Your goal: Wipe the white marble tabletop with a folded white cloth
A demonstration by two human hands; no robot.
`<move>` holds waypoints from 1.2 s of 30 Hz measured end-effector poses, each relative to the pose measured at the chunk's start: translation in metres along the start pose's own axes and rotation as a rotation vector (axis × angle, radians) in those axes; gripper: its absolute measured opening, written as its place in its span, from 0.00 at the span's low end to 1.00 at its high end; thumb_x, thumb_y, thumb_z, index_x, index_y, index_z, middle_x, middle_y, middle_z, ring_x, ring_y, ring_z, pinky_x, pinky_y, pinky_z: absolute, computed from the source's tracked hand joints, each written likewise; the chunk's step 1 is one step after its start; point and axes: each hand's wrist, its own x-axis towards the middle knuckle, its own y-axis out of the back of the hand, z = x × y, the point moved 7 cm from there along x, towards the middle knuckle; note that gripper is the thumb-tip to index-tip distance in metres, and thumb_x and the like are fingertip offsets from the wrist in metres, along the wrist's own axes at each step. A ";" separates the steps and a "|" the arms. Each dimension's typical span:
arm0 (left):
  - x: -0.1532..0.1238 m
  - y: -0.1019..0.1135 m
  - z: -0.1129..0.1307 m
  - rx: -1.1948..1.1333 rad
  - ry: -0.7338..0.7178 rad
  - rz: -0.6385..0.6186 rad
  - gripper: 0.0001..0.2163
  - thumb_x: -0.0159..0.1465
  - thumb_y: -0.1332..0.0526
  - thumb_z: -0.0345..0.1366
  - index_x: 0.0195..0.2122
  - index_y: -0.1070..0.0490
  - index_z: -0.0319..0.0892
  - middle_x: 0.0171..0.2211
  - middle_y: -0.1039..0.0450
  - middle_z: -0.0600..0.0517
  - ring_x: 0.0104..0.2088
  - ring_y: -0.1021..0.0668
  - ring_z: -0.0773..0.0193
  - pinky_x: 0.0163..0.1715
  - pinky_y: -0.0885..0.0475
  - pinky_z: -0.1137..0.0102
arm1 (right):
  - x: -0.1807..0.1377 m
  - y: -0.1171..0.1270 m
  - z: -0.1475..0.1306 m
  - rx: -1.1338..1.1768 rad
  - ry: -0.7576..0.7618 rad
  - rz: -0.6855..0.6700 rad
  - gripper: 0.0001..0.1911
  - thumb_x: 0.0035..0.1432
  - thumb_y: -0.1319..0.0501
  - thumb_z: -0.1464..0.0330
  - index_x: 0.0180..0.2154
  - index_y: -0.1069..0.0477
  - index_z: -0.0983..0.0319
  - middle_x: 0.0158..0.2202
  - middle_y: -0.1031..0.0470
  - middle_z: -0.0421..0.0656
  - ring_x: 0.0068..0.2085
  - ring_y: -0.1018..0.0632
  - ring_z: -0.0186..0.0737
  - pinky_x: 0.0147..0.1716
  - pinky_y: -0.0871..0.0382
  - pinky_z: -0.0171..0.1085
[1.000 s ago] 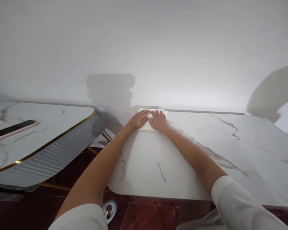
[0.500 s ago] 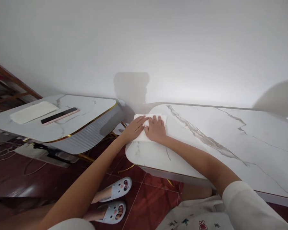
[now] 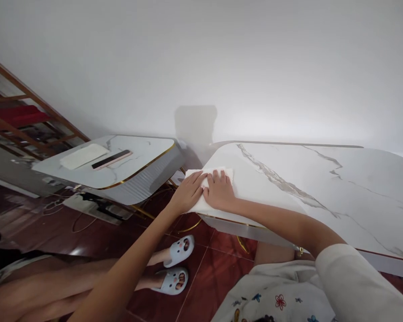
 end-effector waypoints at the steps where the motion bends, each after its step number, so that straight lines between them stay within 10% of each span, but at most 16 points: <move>1: -0.001 0.000 0.006 0.013 0.005 -0.003 0.25 0.70 0.58 0.41 0.64 0.40 0.37 0.63 0.37 0.38 0.64 0.35 0.49 0.65 0.41 0.50 | -0.005 0.001 0.002 0.002 0.004 -0.005 0.31 0.70 0.52 0.60 0.67 0.44 0.70 0.70 0.46 0.54 0.70 0.46 0.59 0.66 0.50 0.52; 12: 0.029 -0.014 0.044 0.025 0.052 -0.010 0.24 0.67 0.55 0.38 0.63 0.39 0.40 0.63 0.36 0.42 0.64 0.35 0.51 0.65 0.40 0.53 | -0.020 0.019 0.045 0.022 -0.011 -0.040 0.31 0.70 0.52 0.61 0.68 0.45 0.70 0.71 0.47 0.54 0.70 0.47 0.61 0.66 0.51 0.52; 23: 0.141 -0.052 0.012 -0.141 0.024 0.035 0.23 0.63 0.50 0.37 0.59 0.34 0.41 0.61 0.32 0.45 0.62 0.32 0.53 0.64 0.39 0.56 | 0.050 0.024 0.116 -0.079 -0.129 0.033 0.30 0.69 0.55 0.61 0.67 0.44 0.69 0.70 0.45 0.51 0.70 0.46 0.58 0.65 0.50 0.50; 36: 0.211 -0.075 -0.023 -0.147 -0.021 0.056 0.23 0.64 0.52 0.37 0.58 0.33 0.38 0.58 0.31 0.42 0.59 0.30 0.52 0.62 0.36 0.58 | 0.124 0.021 0.162 -0.045 -0.165 -0.012 0.29 0.69 0.55 0.62 0.68 0.45 0.66 0.71 0.46 0.48 0.70 0.48 0.55 0.66 0.50 0.48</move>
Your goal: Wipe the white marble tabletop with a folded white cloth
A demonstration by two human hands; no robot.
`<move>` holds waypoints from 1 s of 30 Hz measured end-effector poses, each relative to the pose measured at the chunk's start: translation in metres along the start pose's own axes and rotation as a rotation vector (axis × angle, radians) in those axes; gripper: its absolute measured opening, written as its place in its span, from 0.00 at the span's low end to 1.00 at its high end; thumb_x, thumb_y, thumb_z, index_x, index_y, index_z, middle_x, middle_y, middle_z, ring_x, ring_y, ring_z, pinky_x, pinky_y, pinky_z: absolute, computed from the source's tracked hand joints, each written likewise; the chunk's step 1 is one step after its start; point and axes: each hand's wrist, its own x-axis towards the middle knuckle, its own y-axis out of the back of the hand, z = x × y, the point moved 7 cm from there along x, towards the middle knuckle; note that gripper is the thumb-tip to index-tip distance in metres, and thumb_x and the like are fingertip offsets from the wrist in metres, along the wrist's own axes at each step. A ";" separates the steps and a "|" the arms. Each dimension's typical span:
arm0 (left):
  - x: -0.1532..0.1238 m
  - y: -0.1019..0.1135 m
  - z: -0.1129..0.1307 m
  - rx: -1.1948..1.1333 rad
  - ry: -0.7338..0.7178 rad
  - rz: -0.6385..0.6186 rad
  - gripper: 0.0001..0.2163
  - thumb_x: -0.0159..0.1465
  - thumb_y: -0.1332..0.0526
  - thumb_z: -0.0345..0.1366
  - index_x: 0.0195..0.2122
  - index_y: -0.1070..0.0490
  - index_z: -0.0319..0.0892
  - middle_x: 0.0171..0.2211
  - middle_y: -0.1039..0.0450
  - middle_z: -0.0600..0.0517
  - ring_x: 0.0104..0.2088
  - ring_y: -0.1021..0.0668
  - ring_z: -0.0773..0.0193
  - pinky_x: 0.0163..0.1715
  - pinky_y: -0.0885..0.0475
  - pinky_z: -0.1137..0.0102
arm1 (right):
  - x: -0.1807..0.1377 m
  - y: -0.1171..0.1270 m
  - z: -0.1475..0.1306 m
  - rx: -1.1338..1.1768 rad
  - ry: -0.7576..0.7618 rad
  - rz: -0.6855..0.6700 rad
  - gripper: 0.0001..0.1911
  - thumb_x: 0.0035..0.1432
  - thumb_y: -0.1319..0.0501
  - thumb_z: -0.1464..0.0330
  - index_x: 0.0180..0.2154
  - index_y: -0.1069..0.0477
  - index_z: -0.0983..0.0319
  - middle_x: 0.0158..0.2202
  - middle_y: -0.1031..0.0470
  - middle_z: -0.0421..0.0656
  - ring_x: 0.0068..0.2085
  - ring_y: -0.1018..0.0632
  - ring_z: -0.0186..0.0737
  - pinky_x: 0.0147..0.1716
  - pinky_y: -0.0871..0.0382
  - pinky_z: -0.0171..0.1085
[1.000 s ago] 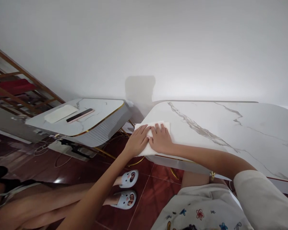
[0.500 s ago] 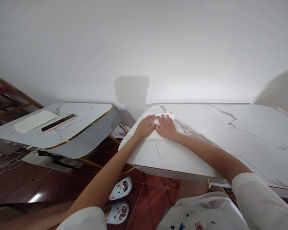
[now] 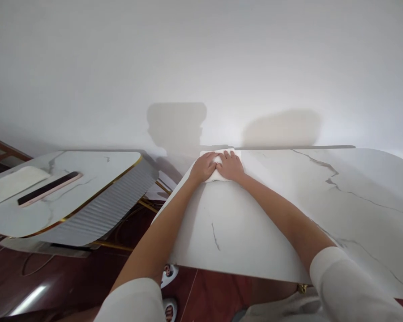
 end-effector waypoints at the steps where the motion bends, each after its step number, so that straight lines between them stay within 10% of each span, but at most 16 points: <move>1: 0.004 -0.001 -0.001 0.006 0.001 0.002 0.23 0.64 0.52 0.37 0.58 0.33 0.37 0.58 0.31 0.41 0.59 0.30 0.51 0.61 0.36 0.57 | 0.004 0.000 0.002 0.005 0.004 0.004 0.29 0.69 0.55 0.62 0.67 0.45 0.66 0.71 0.46 0.48 0.70 0.48 0.54 0.66 0.50 0.48; 18: 0.051 -0.029 0.053 -0.021 -0.107 -0.040 0.24 0.64 0.53 0.33 0.60 0.36 0.39 0.60 0.32 0.44 0.61 0.31 0.55 0.63 0.38 0.58 | -0.015 0.026 0.059 -0.043 -0.142 0.077 0.29 0.69 0.56 0.63 0.68 0.46 0.68 0.71 0.48 0.51 0.71 0.48 0.55 0.66 0.52 0.49; 30: -0.023 -0.008 0.072 0.005 -0.148 -0.085 0.23 0.69 0.56 0.38 0.63 0.39 0.41 0.64 0.37 0.44 0.66 0.37 0.54 0.66 0.42 0.54 | -0.082 0.024 0.016 -0.076 -0.100 0.082 0.30 0.69 0.54 0.62 0.67 0.44 0.70 0.71 0.46 0.54 0.70 0.47 0.58 0.65 0.49 0.51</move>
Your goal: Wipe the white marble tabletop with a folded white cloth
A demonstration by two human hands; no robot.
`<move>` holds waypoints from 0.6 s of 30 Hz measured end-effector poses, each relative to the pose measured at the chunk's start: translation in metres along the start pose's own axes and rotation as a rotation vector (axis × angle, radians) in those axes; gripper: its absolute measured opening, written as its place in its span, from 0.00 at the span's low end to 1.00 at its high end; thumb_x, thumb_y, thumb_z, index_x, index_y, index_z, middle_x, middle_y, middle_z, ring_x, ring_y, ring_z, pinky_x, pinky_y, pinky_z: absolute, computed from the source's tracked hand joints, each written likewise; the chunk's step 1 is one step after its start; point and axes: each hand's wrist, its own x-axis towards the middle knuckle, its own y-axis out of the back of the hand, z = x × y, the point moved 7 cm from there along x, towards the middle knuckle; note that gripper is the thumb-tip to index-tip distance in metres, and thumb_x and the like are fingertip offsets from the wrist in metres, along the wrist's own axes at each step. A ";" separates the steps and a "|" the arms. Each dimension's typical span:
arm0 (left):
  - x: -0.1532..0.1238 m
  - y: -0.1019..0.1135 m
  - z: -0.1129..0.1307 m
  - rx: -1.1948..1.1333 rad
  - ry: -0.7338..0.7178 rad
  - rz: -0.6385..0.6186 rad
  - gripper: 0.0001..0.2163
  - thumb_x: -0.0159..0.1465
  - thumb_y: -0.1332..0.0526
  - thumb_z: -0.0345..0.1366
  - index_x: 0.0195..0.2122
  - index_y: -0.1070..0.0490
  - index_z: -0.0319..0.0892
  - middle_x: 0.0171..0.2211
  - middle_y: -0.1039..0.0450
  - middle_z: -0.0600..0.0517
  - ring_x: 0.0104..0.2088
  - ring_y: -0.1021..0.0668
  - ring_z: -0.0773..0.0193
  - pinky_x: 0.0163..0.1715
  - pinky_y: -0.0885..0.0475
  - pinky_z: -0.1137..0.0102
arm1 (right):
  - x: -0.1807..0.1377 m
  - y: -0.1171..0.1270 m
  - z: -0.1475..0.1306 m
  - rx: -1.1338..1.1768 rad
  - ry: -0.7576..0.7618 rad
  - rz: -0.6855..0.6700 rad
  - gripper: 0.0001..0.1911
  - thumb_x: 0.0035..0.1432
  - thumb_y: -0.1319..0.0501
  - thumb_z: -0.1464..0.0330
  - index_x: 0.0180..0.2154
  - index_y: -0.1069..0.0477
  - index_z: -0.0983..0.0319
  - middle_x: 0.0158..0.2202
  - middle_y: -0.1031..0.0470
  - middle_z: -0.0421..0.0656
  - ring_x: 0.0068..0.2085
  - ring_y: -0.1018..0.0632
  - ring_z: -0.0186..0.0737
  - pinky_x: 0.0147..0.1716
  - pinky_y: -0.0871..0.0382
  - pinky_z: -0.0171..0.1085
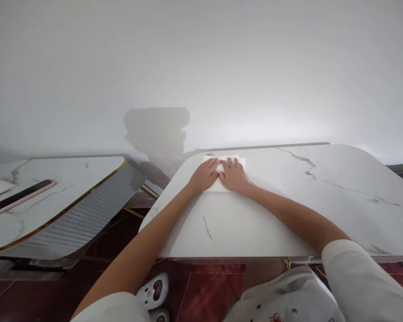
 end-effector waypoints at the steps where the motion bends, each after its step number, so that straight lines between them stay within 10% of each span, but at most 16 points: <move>1: -0.009 0.002 0.003 0.004 0.005 -0.005 0.24 0.69 0.56 0.38 0.64 0.39 0.40 0.65 0.37 0.43 0.66 0.37 0.53 0.66 0.43 0.53 | -0.008 0.001 -0.006 0.001 0.005 0.008 0.30 0.69 0.54 0.63 0.67 0.44 0.70 0.71 0.46 0.54 0.70 0.47 0.58 0.65 0.49 0.51; 18: -0.144 0.047 0.058 0.077 0.113 0.018 0.24 0.70 0.55 0.42 0.66 0.42 0.44 0.67 0.40 0.44 0.67 0.37 0.51 0.66 0.42 0.51 | -0.117 0.012 -0.079 0.089 0.147 -0.068 0.31 0.70 0.52 0.63 0.68 0.45 0.72 0.71 0.48 0.58 0.70 0.47 0.60 0.66 0.51 0.54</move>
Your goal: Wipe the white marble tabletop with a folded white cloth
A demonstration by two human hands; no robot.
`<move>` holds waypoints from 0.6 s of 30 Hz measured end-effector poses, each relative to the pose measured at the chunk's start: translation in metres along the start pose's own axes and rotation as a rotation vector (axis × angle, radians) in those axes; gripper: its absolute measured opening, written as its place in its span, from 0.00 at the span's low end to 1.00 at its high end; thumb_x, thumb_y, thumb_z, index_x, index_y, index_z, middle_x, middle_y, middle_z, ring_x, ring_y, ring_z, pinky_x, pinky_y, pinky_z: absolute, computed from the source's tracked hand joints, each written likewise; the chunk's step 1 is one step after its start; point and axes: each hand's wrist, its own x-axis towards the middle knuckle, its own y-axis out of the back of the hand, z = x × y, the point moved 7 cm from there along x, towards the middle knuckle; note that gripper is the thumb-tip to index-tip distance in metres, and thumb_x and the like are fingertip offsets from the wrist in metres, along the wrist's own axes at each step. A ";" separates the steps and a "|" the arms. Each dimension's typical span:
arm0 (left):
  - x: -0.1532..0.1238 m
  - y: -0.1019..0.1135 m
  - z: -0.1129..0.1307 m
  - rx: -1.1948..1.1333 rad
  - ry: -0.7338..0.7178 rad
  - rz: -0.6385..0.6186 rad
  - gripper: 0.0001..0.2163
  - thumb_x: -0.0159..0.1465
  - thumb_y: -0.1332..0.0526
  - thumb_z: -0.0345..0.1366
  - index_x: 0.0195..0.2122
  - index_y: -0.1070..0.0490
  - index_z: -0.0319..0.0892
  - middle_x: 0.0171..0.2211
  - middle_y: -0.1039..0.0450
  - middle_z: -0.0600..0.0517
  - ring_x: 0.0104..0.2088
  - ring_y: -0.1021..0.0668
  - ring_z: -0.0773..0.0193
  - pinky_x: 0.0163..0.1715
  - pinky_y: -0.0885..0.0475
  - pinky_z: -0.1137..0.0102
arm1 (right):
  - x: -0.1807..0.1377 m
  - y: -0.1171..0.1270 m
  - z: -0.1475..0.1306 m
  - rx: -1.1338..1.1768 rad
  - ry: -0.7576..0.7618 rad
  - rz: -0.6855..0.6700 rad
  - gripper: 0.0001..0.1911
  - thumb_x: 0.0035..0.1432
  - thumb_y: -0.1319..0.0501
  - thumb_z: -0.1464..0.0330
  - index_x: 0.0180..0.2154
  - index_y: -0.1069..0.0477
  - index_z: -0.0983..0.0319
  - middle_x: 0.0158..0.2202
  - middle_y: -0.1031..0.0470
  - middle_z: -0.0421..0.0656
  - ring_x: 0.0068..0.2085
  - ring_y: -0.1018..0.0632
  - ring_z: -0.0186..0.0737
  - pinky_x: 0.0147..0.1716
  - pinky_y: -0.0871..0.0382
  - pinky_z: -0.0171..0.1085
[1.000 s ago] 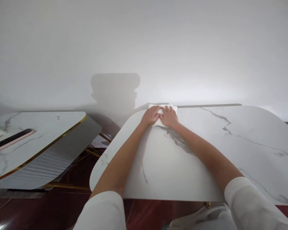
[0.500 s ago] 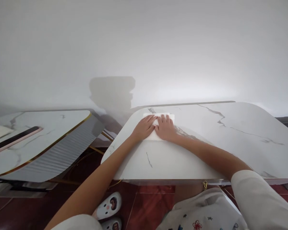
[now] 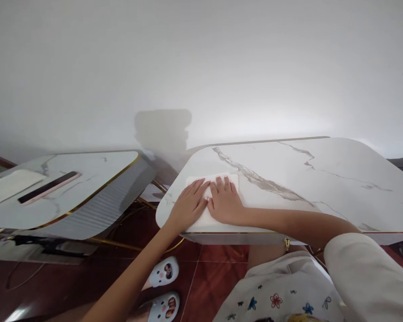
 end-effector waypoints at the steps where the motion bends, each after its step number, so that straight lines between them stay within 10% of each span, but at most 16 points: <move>1: -0.004 0.001 0.002 0.004 0.005 0.003 0.24 0.70 0.55 0.42 0.66 0.42 0.45 0.66 0.40 0.44 0.66 0.37 0.51 0.66 0.41 0.51 | -0.003 0.000 -0.001 0.003 0.004 -0.003 0.30 0.69 0.52 0.63 0.68 0.45 0.72 0.71 0.48 0.57 0.70 0.47 0.60 0.66 0.51 0.54; 18: 0.029 -0.013 0.058 -0.028 0.014 0.012 0.24 0.67 0.52 0.39 0.64 0.40 0.43 0.65 0.37 0.43 0.65 0.36 0.49 0.64 0.40 0.51 | -0.027 0.021 0.049 -0.059 0.005 0.008 0.30 0.68 0.51 0.64 0.67 0.43 0.70 0.70 0.46 0.56 0.70 0.46 0.61 0.65 0.49 0.53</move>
